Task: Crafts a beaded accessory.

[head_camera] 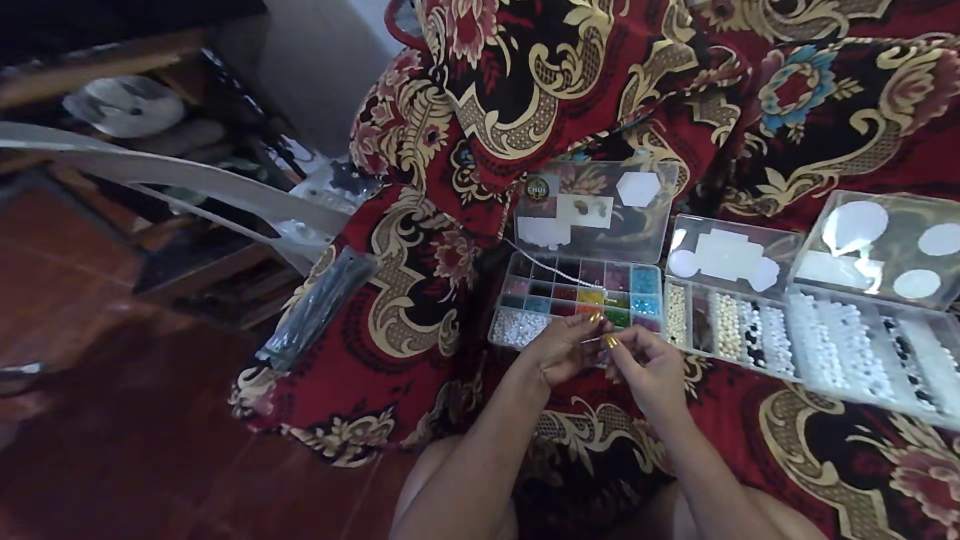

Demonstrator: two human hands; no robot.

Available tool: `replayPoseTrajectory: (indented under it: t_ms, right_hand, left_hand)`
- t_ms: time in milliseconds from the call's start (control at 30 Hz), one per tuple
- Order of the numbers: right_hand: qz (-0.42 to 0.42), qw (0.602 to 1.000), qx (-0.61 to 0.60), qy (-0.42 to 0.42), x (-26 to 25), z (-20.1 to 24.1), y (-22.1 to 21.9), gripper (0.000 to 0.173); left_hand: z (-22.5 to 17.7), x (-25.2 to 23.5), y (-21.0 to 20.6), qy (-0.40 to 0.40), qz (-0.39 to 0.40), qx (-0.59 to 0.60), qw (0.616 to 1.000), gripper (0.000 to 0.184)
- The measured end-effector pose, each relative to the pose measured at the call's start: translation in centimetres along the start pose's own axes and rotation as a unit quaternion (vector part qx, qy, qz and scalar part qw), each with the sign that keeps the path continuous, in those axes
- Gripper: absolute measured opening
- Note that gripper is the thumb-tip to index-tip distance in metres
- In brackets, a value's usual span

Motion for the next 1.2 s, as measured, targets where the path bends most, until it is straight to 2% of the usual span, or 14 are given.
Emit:
replayPoseTrajectory:
  t_ms: [333, 667, 1200]
  right_hand:
    - [-0.002, 1.000, 0.023, -0.013, -0.14, -0.21, 0.12, 0.009]
    - [0.003, 1.000, 0.021, -0.009, -0.19, 0.05, 0.15, 0.009]
    - [0.006, 1.000, 0.011, -0.001, -0.15, 0.20, 0.05, 0.009]
  left_hand:
    - [0.39, -0.19, -0.24, 0.014, 0.007, 0.022, 1.000, 0.026]
    - [0.12, -0.33, -0.01, -0.013, 0.016, 0.043, 0.999, 0.017]
    - [0.01, -0.12, -0.36, -0.013, 0.012, 0.038, 0.999, 0.019]
Point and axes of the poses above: each hand's wrist, its own x-axis away from the middle knuckle, its own y-axis out of the back of the hand, z = x × y, the point moved 9 cm from there along -x, towards the middle knuckle, and after that the axes turned 8 degrees about z, right-handed, at the moved point
